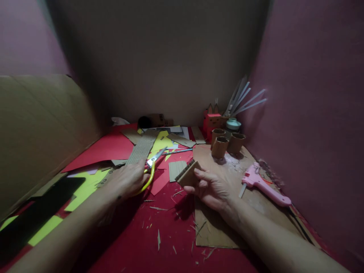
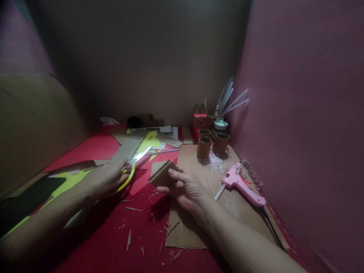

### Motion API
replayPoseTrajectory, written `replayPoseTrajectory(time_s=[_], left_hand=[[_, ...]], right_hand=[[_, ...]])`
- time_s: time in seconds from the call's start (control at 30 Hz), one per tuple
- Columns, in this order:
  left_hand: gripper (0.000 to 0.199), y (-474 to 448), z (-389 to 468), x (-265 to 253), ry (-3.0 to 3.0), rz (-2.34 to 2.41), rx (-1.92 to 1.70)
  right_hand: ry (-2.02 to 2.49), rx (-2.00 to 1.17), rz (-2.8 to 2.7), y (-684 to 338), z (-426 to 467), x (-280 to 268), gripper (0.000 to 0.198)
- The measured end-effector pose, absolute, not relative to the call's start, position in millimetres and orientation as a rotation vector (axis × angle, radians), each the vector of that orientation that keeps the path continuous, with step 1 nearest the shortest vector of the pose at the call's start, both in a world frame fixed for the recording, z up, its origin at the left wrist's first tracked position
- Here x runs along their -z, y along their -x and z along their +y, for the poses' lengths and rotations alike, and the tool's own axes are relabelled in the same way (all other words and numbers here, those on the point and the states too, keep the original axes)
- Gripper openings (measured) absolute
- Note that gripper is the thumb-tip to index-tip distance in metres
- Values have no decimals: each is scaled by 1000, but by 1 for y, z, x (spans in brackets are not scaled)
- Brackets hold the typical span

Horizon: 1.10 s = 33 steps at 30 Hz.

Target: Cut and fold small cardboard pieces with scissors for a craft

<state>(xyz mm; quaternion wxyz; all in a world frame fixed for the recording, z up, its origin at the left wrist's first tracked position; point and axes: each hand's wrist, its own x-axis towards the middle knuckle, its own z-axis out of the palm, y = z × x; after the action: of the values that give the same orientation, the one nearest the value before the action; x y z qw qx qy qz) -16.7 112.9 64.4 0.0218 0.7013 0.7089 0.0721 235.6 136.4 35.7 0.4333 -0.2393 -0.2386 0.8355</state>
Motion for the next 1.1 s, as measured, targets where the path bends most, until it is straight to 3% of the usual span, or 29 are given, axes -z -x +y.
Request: replayPoseTrajectory(time_s=[0.17,0.27,0.37,0.6,0.77,0.9,1.1], left_hand=[[33,-17,108,-89,-2323,2128,-291],[38,-47,106,-103,-1998,1552,-545],[29,-69,105,-100,-1990,1369,-712],[24,-69,99,-62,-2467,1542,-1031],[24,-50,104,-62,-2500,1741,-1153],[21,-42,111,-68,-2137,1848,-1245],[26,-41,117,-68,-1554,1487,-1272]], right_hand=[[587,-2110,-572,-236,137,-38,34],[569,-2109,-638,-235,137,-38,37],[546,-2073,-720,-233,136,-37,38],[691,-1876,-849,-228,131,-37,61],[737,-1856,-890,-227,127,-35,59],[735,-1919,-929,-226,128,-34,64],[673,-1882,-933,-228,132,-35,57]])
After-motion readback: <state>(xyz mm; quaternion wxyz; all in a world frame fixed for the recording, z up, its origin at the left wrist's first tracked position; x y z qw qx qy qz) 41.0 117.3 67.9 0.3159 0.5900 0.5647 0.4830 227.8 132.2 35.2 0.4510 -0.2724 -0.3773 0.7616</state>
